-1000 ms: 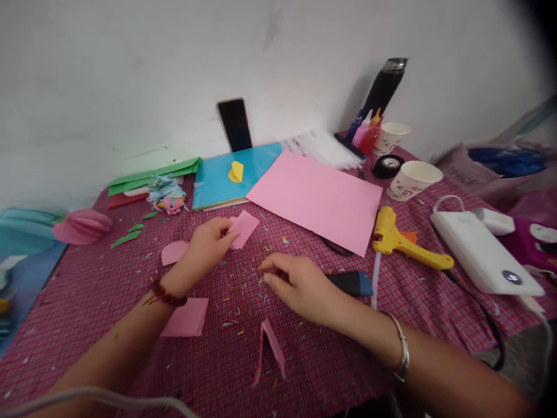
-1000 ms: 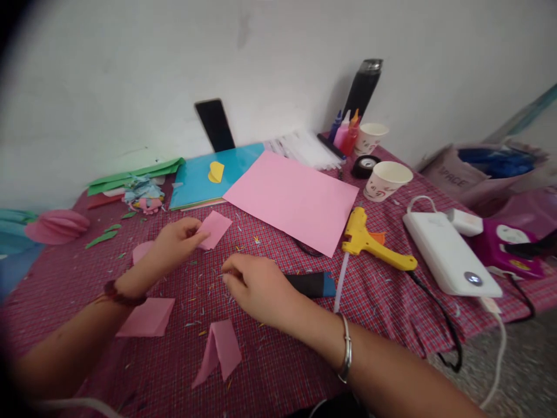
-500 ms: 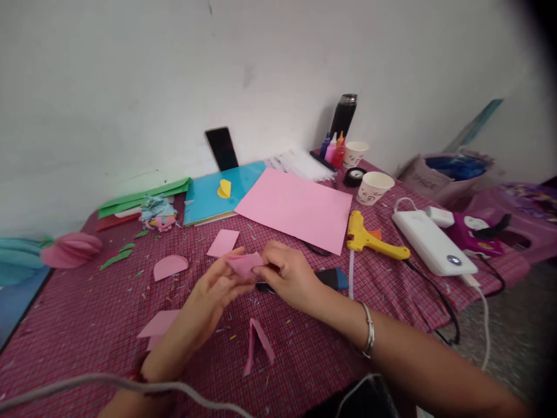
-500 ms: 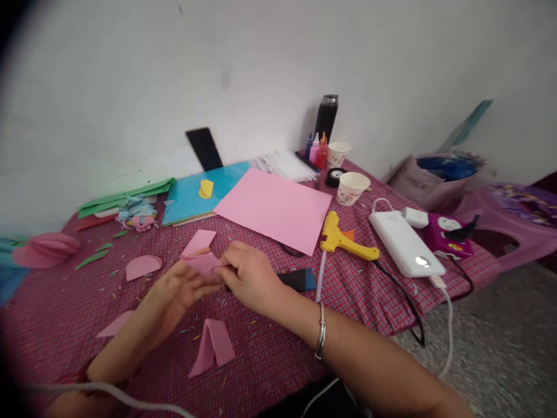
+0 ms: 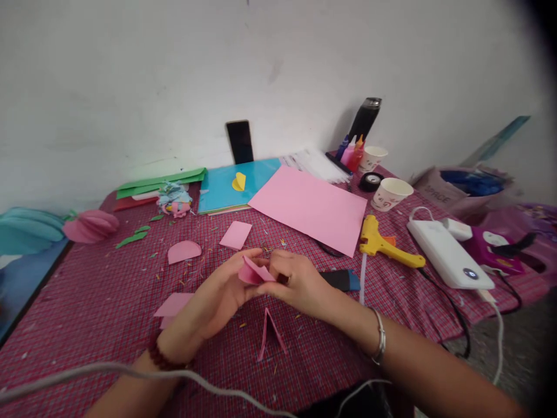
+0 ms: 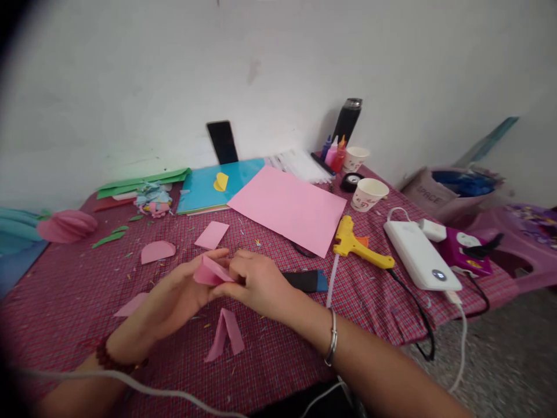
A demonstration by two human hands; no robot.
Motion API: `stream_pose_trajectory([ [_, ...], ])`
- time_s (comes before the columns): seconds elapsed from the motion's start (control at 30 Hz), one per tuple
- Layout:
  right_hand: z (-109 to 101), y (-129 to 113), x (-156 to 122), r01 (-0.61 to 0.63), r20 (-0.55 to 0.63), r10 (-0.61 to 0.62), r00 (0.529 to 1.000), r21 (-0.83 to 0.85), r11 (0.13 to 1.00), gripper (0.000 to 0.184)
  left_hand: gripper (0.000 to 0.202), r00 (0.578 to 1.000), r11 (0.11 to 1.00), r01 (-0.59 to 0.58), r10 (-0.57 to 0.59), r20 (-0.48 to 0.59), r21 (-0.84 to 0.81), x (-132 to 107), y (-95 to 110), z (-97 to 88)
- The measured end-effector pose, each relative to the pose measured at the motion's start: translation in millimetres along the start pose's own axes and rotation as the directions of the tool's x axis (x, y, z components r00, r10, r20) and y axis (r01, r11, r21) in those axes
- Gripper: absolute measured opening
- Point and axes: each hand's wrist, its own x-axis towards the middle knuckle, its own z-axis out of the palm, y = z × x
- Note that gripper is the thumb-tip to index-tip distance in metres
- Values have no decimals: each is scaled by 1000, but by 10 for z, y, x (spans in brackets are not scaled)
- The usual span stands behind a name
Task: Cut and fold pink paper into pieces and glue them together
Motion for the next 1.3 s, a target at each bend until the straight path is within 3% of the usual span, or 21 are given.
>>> stream_pose_trajectory([
  [0.13,-42,40,37,-63,-46,75,996,229,971,41,29,998,998,56,-57,-19,-40,-15,55,-6],
  [0.23,-60,29,53,-131,-96,161,982,258,957,30,35,996,996,83,-84,-31,-37,-12,9,34],
  [0.3,-74,11,53,-114,-90,135,987,207,972,19,35,997,997,65,-66,-38,-28,-19,-56,76],
  [0.37,-105,5,52,-98,-81,110,991,138,986,12,38,1000,999,20,-19,-17,49,-44,-76,99],
  [0.43,-153,25,59,-165,-91,183,979,175,971,10,41,997,954,-44,25,70,295,-77,16,72],
  [0.47,-180,44,68,-219,-99,248,964,237,946,10,39,992,878,-89,35,121,471,-83,113,35],
  [0.5,-203,69,80,-265,-108,313,944,317,911,11,34,986,741,-127,23,165,660,-75,236,-18],
  [0.53,-222,98,94,-290,-122,364,923,401,869,13,29,982,550,-146,-20,188,822,-46,374,-82],
  [0.57,-235,127,110,-291,-142,400,906,479,828,15,28,985,354,-170,64,157,920,6,513,-155],
  [0.6,-241,156,125,-280,-168,430,887,545,791,18,29,973,158,-160,194,128,974,82,638,-232],
  [0.67,-241,204,153,-255,-193,489,851,662,705,24,34,950,-162,-117,268,158,980,284,802,-383],
  [0.73,-238,233,172,-260,-154,546,823,752,605,29,52,951,-314,-156,209,228,936,498,825,-504],
  [0.8,-243,248,183,-281,-96,581,808,804,525,29,73,958,-375,-165,158,238,912,663,739,-575],
  [0.87,-255,257,190,-297,-65,584,809,813,501,24,82,962,-418,-115,179,206,901,752,615,-592],
  [1.0,-278,280,202,-323,-48,560,827,774,544,16,61,948,-459,-25,272,167,888,773,472,-526],
  [1.17,-289,321,204,-327,-44,574,817,786,525,16,25,954,-435,29,280,105,900,780,560,-513],
  [1.3,-283,341,204,-331,-38,583,811,792,512,14,26,957,-417,51,281,76,907,788,589,-505],
])
